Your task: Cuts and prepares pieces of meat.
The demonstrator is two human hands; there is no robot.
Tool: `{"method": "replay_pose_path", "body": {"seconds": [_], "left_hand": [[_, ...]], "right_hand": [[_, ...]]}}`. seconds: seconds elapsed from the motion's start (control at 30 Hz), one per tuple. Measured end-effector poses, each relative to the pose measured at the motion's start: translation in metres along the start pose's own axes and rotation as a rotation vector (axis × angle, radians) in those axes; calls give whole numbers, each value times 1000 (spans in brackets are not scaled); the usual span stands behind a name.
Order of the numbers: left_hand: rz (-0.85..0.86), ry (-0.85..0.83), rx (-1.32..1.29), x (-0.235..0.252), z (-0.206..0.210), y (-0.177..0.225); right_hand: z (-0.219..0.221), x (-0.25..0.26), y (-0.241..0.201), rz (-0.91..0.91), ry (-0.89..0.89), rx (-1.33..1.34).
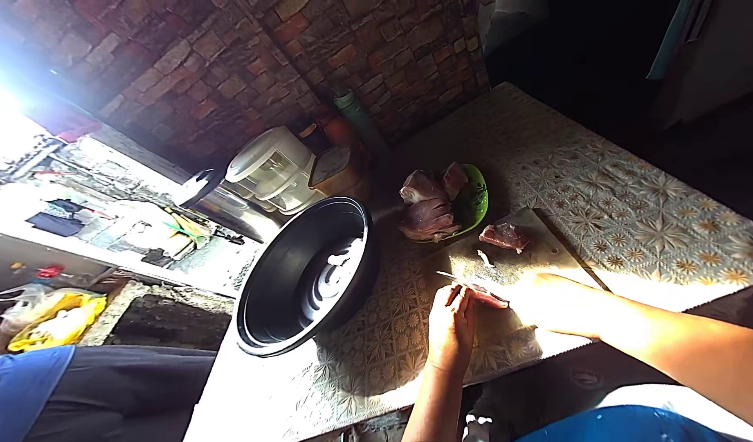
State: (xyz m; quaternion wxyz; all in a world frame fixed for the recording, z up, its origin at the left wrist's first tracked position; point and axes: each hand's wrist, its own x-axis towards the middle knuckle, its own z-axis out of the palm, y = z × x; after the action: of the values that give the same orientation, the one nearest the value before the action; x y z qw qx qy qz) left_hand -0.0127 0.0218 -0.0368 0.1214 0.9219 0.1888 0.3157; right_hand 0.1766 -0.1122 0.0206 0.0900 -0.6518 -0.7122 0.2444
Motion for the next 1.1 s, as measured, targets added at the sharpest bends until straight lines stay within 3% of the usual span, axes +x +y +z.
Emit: {"method": "replay_pose_path", "body": {"seconds": [0.2,0.37,0.5,0.7,0.9,1.0,1.1], "left_hand": [[30,33,-18,-2,3,-4],[62,35,-45,-1,4,-5],[51,-36,-51,-8,-5,-3],[19,72,-46,-28,-18,-2],[-19,182,-48,-15,-19,7],[-26,61,-21,-2,-23,7],[-53,-189,-39,25,-28,14]], "right_hand": [[0,-53,2,116,119,116],[-11,-36,-11,225,0,52],[-4,-9,5,99,67,71],[6,-12,12,135,525,290],[35,-17,15,134,680,256],[32,-31,15,133,938,195],[34,-44,31,178,1093,217]]}}
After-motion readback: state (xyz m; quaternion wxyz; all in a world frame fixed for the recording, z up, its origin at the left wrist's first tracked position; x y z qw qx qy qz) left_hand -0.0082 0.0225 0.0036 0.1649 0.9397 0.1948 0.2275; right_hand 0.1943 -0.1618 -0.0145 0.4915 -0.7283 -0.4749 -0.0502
